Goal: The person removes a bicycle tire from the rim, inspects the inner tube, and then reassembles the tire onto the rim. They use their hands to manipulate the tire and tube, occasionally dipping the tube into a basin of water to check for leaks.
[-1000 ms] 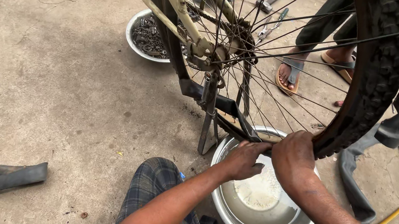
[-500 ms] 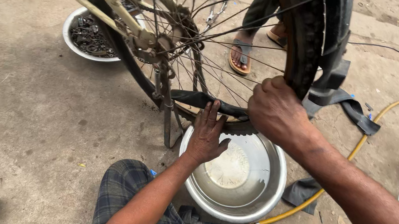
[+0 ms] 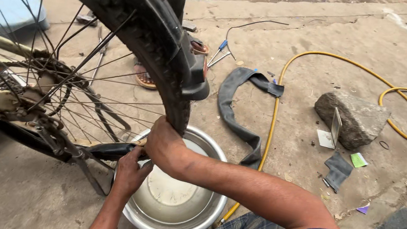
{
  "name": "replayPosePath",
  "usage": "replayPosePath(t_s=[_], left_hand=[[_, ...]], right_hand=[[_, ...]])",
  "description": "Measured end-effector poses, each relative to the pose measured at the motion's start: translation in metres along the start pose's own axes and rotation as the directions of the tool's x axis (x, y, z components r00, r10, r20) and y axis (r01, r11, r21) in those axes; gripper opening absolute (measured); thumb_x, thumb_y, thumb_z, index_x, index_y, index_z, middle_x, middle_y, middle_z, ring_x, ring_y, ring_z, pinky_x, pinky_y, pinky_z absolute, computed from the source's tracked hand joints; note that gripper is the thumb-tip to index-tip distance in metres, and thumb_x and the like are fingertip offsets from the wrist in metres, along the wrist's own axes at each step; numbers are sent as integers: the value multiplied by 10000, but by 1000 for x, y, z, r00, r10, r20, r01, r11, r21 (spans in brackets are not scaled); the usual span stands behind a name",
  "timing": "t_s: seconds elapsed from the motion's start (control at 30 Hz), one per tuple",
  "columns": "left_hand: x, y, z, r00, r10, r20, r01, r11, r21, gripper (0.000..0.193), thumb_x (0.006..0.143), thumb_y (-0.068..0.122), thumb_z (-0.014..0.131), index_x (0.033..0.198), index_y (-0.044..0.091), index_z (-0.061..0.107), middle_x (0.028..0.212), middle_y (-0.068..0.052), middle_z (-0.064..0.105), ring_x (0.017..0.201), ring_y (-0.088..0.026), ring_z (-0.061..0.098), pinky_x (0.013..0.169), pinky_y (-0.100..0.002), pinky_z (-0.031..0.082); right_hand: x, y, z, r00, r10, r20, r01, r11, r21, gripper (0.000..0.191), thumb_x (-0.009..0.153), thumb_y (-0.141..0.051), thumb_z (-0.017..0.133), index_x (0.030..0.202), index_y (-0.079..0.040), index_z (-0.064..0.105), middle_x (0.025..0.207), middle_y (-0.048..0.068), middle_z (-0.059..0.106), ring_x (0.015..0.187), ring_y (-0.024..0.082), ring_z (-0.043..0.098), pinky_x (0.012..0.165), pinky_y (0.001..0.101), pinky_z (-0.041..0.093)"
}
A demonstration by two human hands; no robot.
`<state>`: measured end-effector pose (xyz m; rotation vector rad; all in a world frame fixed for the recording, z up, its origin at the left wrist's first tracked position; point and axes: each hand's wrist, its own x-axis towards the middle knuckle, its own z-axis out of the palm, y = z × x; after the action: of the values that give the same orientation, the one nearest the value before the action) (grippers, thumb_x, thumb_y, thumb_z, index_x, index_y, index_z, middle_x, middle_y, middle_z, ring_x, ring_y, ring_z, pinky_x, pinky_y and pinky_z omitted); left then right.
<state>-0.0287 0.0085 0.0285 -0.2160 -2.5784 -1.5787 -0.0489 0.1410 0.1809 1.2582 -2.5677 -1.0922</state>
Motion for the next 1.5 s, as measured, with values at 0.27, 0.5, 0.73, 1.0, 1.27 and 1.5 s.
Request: replayPosePath(t_s=[0.27,0.5,0.73,1.0,1.27,1.5], left_hand=[[-25,-10,6,972,37,-232,-116,935,-336,456,915,120,615,1365,67,561,1300,-185,681,1237,-353,664,1058,-440,492],[-11,-25,-20,936,198,-290,-96,939,332,766,911,319,727,1549,44,403,1623,-245,329,1475,-453,323,1186,-558,263],[-33,-16,17,949,180,-259,-110,959,261,688,866,243,792,1464,72,498,1551,-211,419,1463,-455,333,1200,-527,303],[-17,-16,-29,829,-421,-369,286,885,-368,295,987,146,577,1244,179,719,1352,-88,662,1163,-247,717,1000,-387,641],[-18,-44,2,943,213,-255,-159,963,216,903,769,251,826,1524,20,385,1633,-280,139,1400,-469,355,1126,-532,329],[-27,-25,-10,985,-99,-143,138,945,297,467,812,327,811,1203,102,689,1442,-108,540,1328,-301,515,1140,-543,275]], right_hand=[[3,-34,40,869,-36,-493,63,997,38,247,786,-274,648,799,-56,764,822,91,678,844,255,639,792,398,470],[-14,64,-5,892,-251,-377,269,963,-6,155,742,-202,681,620,-107,696,711,108,660,762,276,648,716,402,512],[-24,54,-58,934,-121,-337,113,993,-42,137,738,-220,707,708,-87,717,779,52,636,849,208,618,819,349,447],[-26,41,-45,934,-148,-325,126,988,-88,87,732,-198,711,705,-116,701,782,5,604,828,174,599,827,325,430],[-28,28,-45,947,-111,-303,99,994,-54,86,755,-177,701,690,-121,696,781,7,610,830,161,599,812,317,424],[-17,23,-40,986,-52,-157,43,997,-63,110,793,-230,709,717,-151,703,762,9,636,808,175,606,828,358,396]])
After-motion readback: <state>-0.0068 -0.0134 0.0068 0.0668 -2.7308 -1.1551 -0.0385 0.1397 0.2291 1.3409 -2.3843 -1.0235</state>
